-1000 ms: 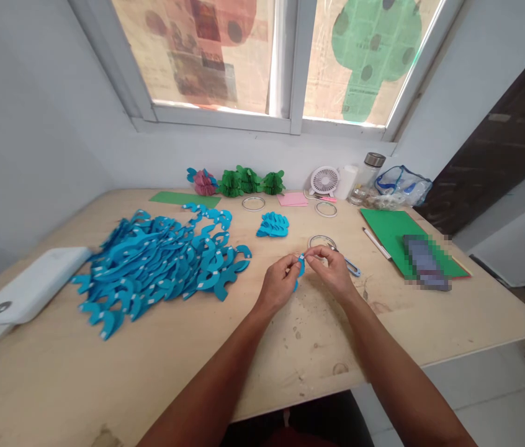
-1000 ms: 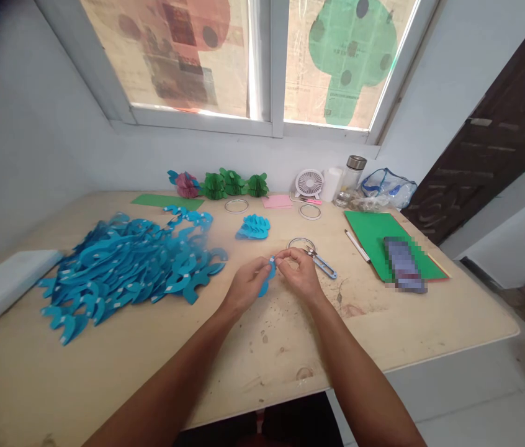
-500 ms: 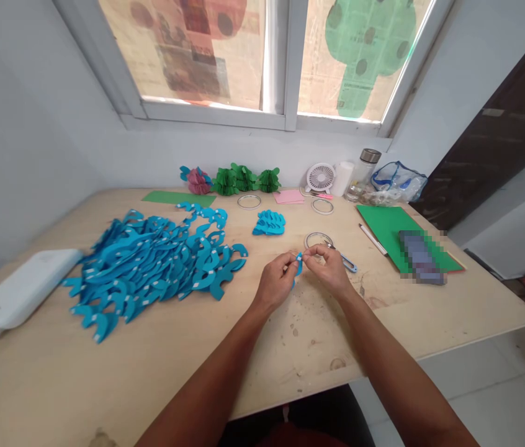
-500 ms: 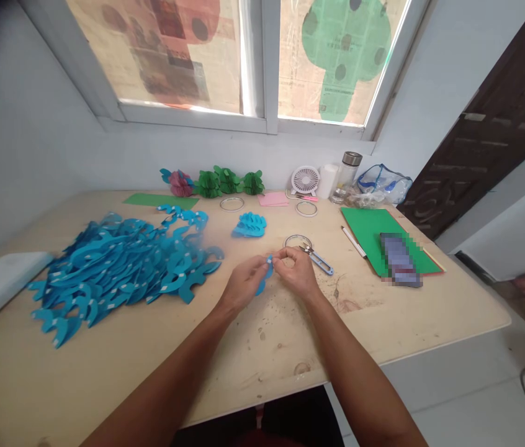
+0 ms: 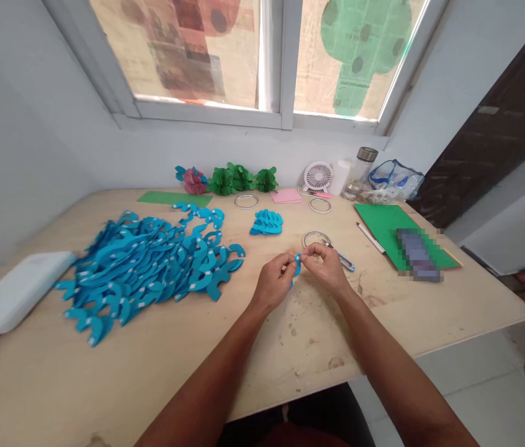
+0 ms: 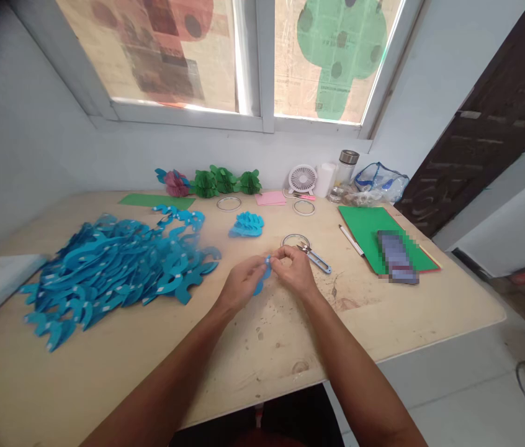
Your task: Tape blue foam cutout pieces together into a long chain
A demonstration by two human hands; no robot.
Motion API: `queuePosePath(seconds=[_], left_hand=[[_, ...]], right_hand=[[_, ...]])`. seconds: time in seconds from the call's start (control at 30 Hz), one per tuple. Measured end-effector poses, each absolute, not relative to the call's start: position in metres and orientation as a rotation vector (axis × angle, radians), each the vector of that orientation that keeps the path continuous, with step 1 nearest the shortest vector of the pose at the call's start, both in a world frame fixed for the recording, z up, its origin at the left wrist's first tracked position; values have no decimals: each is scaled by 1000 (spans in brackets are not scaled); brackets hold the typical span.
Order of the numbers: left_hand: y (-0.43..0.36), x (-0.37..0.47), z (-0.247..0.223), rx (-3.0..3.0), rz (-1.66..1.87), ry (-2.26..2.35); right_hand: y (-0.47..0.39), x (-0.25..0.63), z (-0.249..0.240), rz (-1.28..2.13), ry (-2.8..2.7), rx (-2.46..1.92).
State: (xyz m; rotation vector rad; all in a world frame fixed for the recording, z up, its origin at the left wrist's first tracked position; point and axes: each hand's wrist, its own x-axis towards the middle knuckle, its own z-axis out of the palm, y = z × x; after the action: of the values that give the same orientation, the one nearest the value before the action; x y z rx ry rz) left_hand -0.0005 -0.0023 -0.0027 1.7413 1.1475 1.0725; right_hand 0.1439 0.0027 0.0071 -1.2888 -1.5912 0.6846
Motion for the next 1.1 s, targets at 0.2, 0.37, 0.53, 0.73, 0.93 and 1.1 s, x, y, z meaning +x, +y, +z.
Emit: queuePosePath(seconds=[0.2,0.37,0.53,0.73,0.93,1.1], left_hand=[[-3,0,0,1734,1081,1138],[-4,0,3,1709,1078,1136],[-4,0,3,1700,1073,1122],[-4,-1,3,1706,1063,1118],[-4,-1,5,1707,1082,1086],[-4,0,3,1711,1084,1093]], right_hand=[[3,143,7,662,-1590,-1301],[2,143,8,629,-1609,-1319],[2,143,8,636,-1615,-1330],[2,143,7,629,-1608,-1337],[1,142,7,625,-1612,-1344],[0,141,9,605,-1639,-1338]])
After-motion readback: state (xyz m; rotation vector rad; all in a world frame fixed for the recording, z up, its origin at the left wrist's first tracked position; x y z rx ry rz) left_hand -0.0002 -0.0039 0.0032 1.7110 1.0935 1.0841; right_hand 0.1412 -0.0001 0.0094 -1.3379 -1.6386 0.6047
